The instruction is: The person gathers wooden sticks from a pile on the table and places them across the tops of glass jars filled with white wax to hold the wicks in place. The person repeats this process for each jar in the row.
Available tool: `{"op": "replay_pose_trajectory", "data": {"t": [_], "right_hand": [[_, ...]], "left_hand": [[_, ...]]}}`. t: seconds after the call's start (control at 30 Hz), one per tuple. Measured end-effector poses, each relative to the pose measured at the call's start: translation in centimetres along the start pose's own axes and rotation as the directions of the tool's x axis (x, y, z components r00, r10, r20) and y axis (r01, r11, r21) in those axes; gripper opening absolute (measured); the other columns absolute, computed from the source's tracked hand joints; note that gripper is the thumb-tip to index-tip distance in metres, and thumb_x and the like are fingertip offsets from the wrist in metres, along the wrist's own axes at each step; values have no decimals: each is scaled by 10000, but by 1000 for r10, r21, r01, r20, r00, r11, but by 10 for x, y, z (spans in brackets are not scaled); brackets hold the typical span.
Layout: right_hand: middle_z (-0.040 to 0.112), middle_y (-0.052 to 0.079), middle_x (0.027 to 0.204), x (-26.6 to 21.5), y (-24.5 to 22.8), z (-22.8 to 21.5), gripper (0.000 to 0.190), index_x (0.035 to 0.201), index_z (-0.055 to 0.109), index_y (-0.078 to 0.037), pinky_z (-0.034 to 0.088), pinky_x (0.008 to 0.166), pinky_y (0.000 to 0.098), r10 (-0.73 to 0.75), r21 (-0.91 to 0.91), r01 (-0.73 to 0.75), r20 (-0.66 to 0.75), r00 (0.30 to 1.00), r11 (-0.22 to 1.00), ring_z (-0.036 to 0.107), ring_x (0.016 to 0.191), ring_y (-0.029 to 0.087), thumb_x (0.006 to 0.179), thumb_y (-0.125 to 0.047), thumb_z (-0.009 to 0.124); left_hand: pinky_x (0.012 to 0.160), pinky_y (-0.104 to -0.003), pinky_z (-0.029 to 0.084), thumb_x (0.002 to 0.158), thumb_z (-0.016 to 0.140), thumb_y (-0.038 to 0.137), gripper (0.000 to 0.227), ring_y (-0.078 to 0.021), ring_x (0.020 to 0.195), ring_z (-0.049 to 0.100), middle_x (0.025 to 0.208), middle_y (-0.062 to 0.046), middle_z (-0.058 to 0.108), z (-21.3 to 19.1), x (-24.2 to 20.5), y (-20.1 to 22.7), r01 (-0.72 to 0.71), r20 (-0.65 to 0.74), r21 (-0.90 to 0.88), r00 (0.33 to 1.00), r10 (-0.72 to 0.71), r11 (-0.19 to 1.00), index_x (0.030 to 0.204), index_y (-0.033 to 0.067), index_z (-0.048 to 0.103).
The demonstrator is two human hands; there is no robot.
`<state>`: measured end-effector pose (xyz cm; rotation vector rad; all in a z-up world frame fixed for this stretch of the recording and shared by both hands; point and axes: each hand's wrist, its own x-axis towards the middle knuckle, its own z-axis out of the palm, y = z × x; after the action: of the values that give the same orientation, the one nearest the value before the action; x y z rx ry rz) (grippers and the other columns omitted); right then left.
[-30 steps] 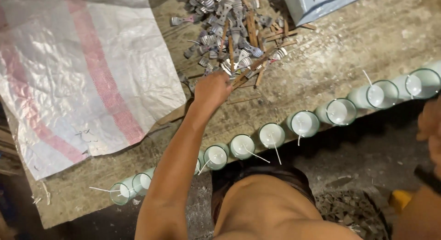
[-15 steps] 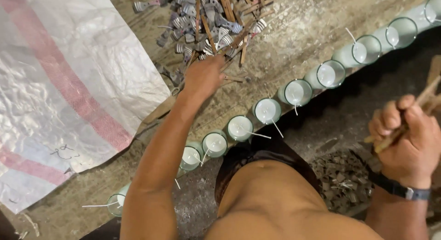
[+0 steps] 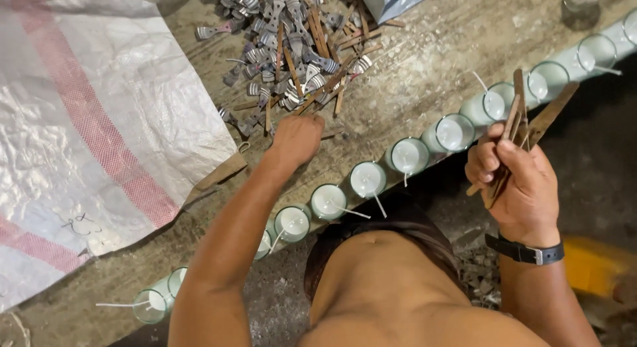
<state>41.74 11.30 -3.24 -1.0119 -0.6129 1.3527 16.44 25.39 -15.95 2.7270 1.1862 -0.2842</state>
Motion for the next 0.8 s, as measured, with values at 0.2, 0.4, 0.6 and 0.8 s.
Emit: {"op": "replay_pose_trajectory", "data": {"t": [0.2, 0.4, 0.6, 0.8], "right_hand": [[474, 32, 706, 44, -28, -36, 117, 977, 480, -79, 368, 528, 243, 52, 13, -52, 42, 998, 999, 408, 571, 145, 874, -131, 462], [504, 60, 762, 102, -42, -56, 230, 1104, 453, -25, 380, 494, 228, 250, -112, -234, 161, 955, 966, 456, 589, 126, 885, -68, 396], [588, 128, 927, 143, -25, -36, 382, 1158, 455, 13, 534, 567, 275, 316, -140, -287, 290, 903, 948, 609, 770, 180, 802, -119, 495], [592, 164, 964, 159, -13, -16, 421, 1148, 463, 23, 546, 687, 397, 417, 38, -476, 421, 805, 879, 621, 834, 260, 730, -9, 506]], "left_hand": [[493, -201, 511, 845, 427, 53, 202, -118, 602, 510, 697, -16, 508, -34, 7, 6, 291, 201, -308, 951, -237, 906, 659, 109, 482], [538, -209, 434, 895, 496, 215, 139, -68, 496, 452, 644, 29, 545, -90, 27, 30, 563, 349, -734, 792, -502, 378, 791, 143, 551], [380, -180, 419, 807, 527, 141, 113, -116, 463, 571, 655, -98, 624, -99, 51, 56, 161, 106, -983, 887, -449, 87, 822, 40, 576], [372, -195, 415, 758, 557, 104, 91, -93, 397, 526, 577, -70, 599, -122, 76, 77, 86, 12, -984, 903, -430, 155, 805, 54, 618]]}}
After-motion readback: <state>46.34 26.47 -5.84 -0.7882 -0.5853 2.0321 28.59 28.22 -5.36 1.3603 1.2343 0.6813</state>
